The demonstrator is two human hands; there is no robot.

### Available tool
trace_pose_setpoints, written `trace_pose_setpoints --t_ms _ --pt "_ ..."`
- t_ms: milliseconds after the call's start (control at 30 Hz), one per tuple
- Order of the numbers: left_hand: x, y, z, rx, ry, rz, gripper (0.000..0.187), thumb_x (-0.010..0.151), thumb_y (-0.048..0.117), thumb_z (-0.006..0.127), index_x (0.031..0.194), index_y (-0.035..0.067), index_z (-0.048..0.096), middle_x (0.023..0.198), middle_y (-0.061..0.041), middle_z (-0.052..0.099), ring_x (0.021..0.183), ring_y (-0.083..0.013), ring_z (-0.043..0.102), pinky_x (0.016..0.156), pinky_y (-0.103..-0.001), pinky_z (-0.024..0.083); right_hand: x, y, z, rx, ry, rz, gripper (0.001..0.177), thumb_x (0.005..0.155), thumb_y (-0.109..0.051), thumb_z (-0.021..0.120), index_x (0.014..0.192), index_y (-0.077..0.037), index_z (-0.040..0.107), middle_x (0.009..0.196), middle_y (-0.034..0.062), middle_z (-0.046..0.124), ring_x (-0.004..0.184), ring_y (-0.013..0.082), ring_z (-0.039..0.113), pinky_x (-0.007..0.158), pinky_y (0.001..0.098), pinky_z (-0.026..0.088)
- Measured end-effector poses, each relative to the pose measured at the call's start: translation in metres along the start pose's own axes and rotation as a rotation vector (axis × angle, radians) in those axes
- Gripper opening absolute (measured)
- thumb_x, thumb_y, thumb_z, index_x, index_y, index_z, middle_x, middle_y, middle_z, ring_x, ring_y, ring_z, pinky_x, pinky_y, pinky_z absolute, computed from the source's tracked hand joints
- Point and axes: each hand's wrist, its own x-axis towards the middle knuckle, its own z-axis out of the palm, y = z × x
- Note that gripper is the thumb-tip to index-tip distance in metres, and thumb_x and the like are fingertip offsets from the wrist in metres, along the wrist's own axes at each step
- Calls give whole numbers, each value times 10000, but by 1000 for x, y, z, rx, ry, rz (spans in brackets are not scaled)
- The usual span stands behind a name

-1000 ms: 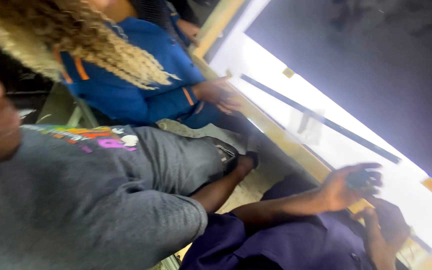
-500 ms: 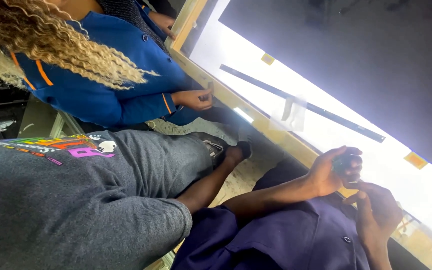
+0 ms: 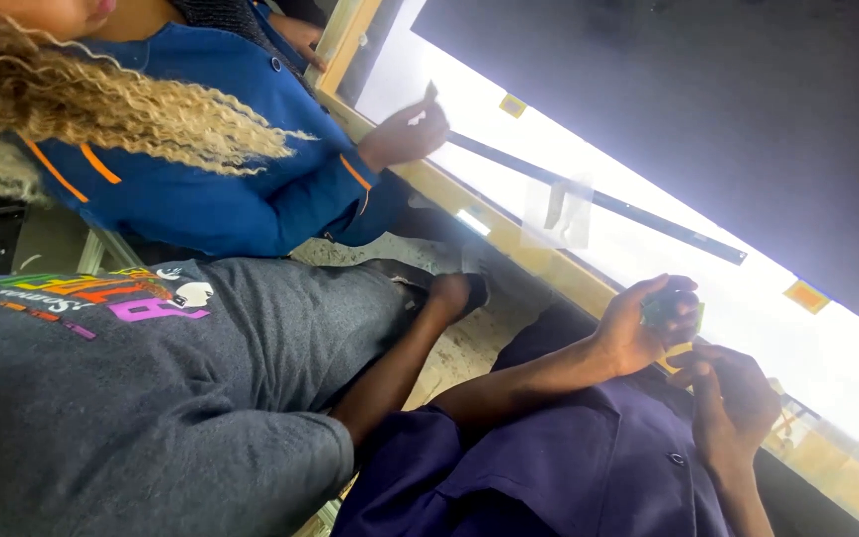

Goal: Unpacking and inspecting electronic ribbon cables for a television screen repair

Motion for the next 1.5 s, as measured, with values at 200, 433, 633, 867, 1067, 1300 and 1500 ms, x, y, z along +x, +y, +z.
trace_pose_setpoints --t_ms 200,433,633,867,1067,1300,1500 --pt "3 -2 -9 -3 -4 -15 213 1026 252 566 1030 50 636 756 -19 514 598 -120 381 606 -242 395 -1 7 0 97 6 25 181 1048 -142 565 1111 27 580 742 149 634 684 218 650 799 304 528" --pt "2 -2 -1 36 -1 -25 203 1033 234 527 1018 56 624 741 -20 514 611 -118 399 610 -215 403 3 -6 -3 -18 31 40 221 1054 -205 558 1068 8 614 745 111 660 685 198 666 842 325 536" --pt "5 -3 -2 73 4 -38 207 1026 251 526 1018 71 627 746 -4 511 612 -102 390 593 -208 377 4 -2 -6 26 41 28 275 1030 -267 554 1045 4 602 803 116 666 624 187 631 678 289 527" --pt "6 0 3 119 28 -29 210 1021 255 527 1010 78 639 750 5 515 594 -92 377 580 -208 365 9 -5 -4 40 49 43 301 1013 -284 562 1041 11 613 789 128 669 596 205 639 643 302 546" --pt "15 0 -7 114 148 -41 213 1007 284 553 1038 92 638 745 -6 544 596 -102 443 546 -219 386 13 12 -6 30 64 67 300 1005 -273 600 1053 21 643 757 142 666 657 211 635 677 338 516" --pt "35 4 -66 38 235 -29 224 977 216 563 1133 62 611 857 -93 626 737 -174 619 613 -241 531 20 26 -27 23 139 169 332 1018 -349 605 1054 -25 666 709 102 674 640 201 650 712 339 503" --pt "19 39 -73 255 188 27 190 985 312 515 984 125 552 720 27 425 610 -87 469 443 -180 382 27 74 -38 -347 163 132 144 984 -165 679 1101 -80 683 744 97 674 667 208 649 612 306 488"
